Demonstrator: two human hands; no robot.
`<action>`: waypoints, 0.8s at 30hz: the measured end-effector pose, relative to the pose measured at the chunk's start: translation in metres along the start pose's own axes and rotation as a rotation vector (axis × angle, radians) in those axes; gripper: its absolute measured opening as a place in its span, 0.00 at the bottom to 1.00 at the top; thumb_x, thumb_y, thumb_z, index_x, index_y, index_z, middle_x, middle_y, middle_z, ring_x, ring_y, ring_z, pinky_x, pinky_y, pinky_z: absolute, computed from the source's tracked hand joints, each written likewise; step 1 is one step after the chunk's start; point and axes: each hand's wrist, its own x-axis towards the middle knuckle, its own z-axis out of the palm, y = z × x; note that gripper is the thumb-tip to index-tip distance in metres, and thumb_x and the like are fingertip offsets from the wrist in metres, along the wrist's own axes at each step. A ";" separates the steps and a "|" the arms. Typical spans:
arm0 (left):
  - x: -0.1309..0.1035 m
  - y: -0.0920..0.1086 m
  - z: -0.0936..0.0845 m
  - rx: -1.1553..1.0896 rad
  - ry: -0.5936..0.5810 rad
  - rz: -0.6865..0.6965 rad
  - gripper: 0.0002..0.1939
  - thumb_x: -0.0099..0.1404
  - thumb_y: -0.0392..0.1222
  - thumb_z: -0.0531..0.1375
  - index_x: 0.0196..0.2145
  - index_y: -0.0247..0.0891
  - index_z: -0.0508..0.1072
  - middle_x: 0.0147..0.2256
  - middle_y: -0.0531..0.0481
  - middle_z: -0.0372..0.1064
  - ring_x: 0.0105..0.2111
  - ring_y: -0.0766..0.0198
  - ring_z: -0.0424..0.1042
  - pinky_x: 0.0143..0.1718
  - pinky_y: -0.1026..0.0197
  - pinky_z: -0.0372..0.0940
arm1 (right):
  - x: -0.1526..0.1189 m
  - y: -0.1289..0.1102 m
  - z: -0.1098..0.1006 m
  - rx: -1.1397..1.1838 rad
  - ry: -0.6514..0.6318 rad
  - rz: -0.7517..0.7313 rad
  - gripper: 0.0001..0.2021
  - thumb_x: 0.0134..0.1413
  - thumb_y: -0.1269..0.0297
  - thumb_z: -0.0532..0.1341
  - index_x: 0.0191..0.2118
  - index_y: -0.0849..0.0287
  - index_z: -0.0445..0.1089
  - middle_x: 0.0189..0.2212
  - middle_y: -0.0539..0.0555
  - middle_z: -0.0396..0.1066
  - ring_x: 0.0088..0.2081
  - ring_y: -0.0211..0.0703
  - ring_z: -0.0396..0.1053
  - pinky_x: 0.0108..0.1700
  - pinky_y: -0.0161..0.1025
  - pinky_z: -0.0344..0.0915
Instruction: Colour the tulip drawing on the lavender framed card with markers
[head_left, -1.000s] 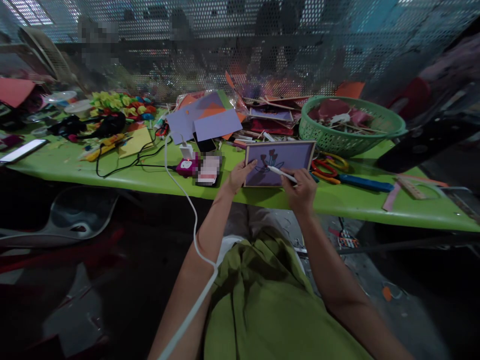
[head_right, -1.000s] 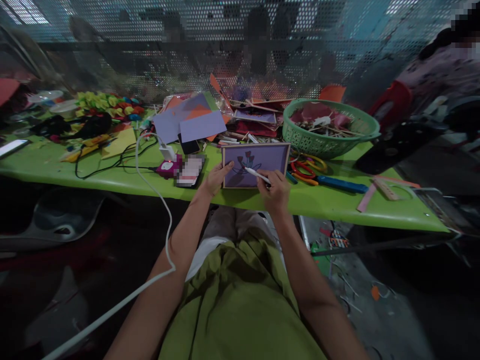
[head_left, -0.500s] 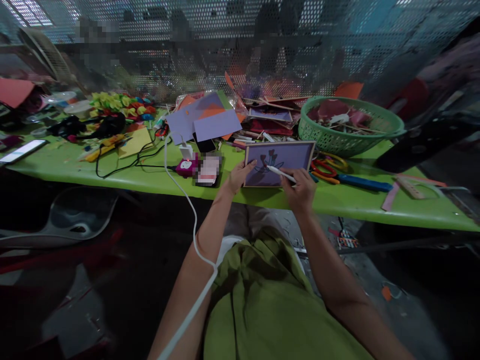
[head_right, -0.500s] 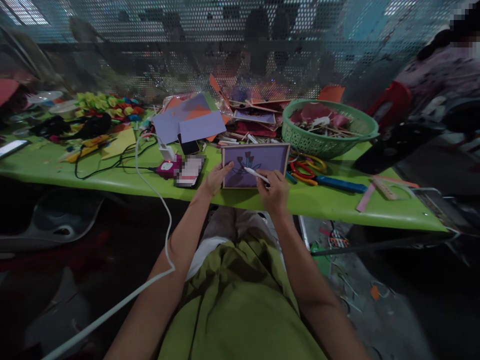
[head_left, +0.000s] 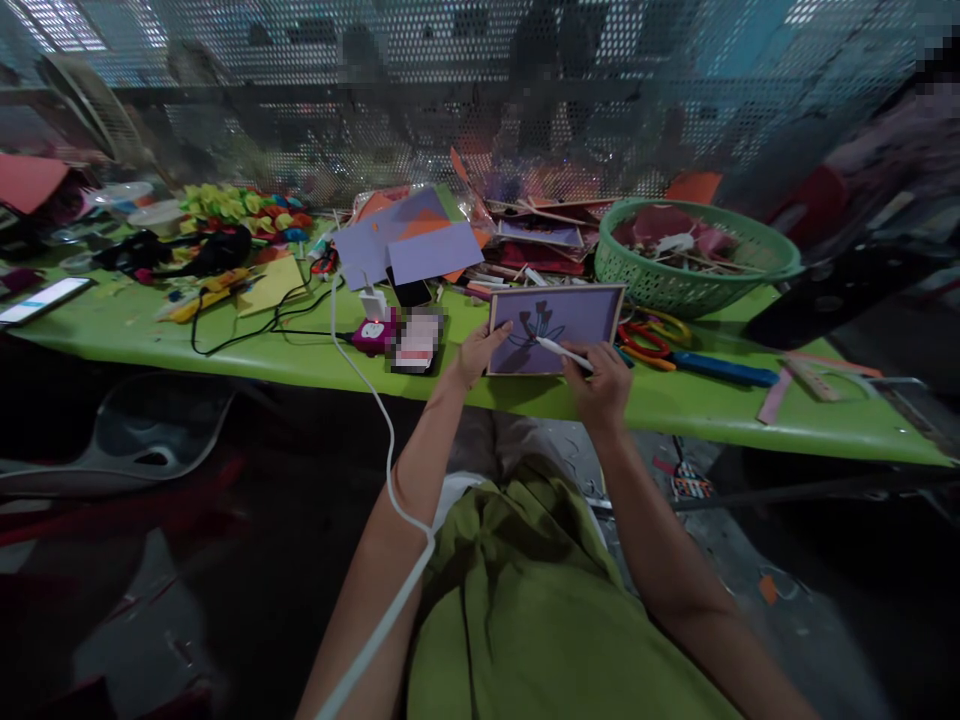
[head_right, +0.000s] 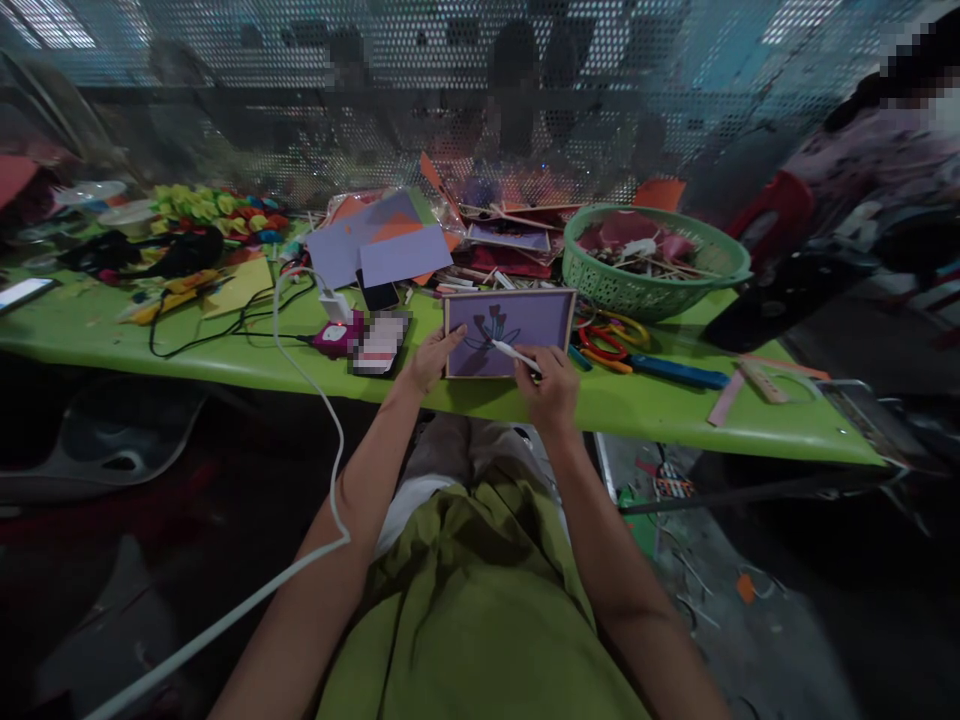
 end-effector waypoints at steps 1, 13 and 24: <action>0.001 -0.001 -0.001 0.002 -0.010 0.013 0.16 0.53 0.46 0.79 0.37 0.39 0.83 0.35 0.51 0.83 0.40 0.59 0.81 0.53 0.55 0.72 | 0.000 0.000 0.000 0.003 0.002 0.000 0.05 0.65 0.66 0.63 0.38 0.52 0.77 0.32 0.53 0.80 0.33 0.49 0.74 0.37 0.45 0.69; 0.009 -0.008 -0.009 0.061 -0.001 0.037 0.19 0.53 0.50 0.78 0.40 0.39 0.84 0.38 0.52 0.82 0.41 0.60 0.78 0.51 0.56 0.69 | -0.002 0.002 -0.004 -0.033 -0.047 0.055 0.05 0.64 0.66 0.63 0.38 0.52 0.77 0.33 0.54 0.80 0.34 0.50 0.75 0.38 0.46 0.70; 0.008 -0.007 -0.010 -0.014 -0.035 0.011 0.21 0.54 0.49 0.78 0.43 0.38 0.83 0.37 0.49 0.83 0.47 0.53 0.81 0.54 0.52 0.70 | -0.001 0.001 -0.001 -0.040 -0.012 0.005 0.05 0.65 0.65 0.63 0.38 0.53 0.77 0.32 0.54 0.81 0.33 0.49 0.75 0.37 0.45 0.70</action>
